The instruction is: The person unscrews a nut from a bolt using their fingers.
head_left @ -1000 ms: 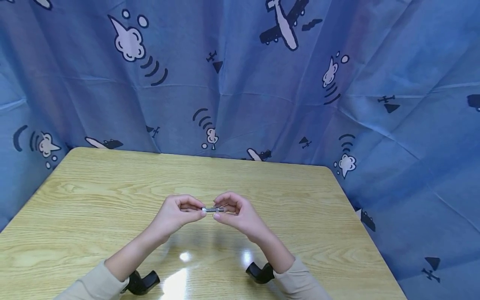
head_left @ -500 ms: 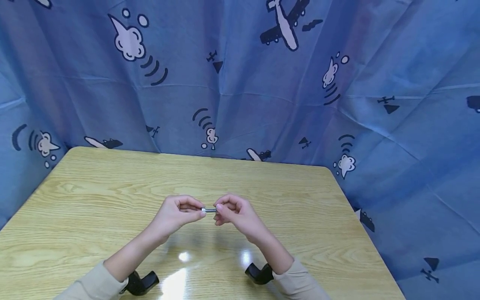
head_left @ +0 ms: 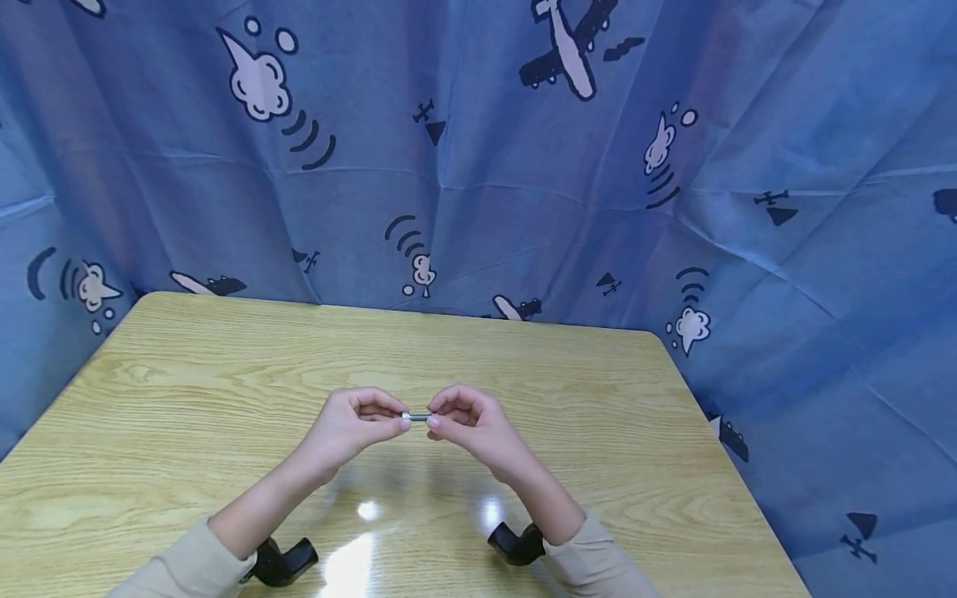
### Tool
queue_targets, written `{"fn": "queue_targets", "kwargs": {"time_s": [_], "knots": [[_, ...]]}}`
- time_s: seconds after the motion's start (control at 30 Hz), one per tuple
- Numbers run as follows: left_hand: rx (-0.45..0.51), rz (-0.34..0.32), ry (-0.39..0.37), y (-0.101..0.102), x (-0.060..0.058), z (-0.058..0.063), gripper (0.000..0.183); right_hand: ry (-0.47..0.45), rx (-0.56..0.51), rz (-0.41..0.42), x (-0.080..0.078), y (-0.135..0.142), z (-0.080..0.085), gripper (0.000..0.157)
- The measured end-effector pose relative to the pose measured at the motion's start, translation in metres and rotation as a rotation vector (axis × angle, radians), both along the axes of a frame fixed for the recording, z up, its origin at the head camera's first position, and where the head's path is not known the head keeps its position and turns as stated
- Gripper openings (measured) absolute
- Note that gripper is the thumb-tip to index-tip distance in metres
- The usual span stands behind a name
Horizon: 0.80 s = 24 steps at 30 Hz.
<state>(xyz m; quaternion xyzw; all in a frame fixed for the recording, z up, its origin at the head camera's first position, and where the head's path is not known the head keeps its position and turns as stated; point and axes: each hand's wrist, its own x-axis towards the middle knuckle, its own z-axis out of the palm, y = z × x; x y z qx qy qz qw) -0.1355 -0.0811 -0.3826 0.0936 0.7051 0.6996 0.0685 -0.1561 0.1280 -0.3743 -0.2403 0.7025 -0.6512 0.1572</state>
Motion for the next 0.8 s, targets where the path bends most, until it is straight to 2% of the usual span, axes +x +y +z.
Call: {"fn": "queue_targets", "kwargs": {"time_s": [0.23,0.37,0.47,0.7,0.8], "knots": [[-0.006,0.003,0.0,0.0002,-0.001,-0.0012,0.025,-0.039,0.002,-0.013,0.0003,0.0008,0.0029,0.031],[-0.008,-0.002,0.009,0.0002,-0.0008,-0.0017,0.025,-0.022,0.035,-0.017,0.0008,0.0025,0.0023,0.026],[-0.005,-0.004,0.016,0.0001,-0.0009,-0.0025,0.024,-0.005,0.046,-0.02,0.0014,0.0035,0.0022,0.031],[-0.001,-0.001,0.012,0.0002,-0.0013,-0.0023,0.026,0.002,0.027,-0.023,0.0016,0.0027,0.001,0.024],[-0.001,0.0,0.014,0.0001,-0.0011,-0.002,0.025,0.017,0.032,-0.034,0.0024,0.0035,0.0019,0.029]]}}
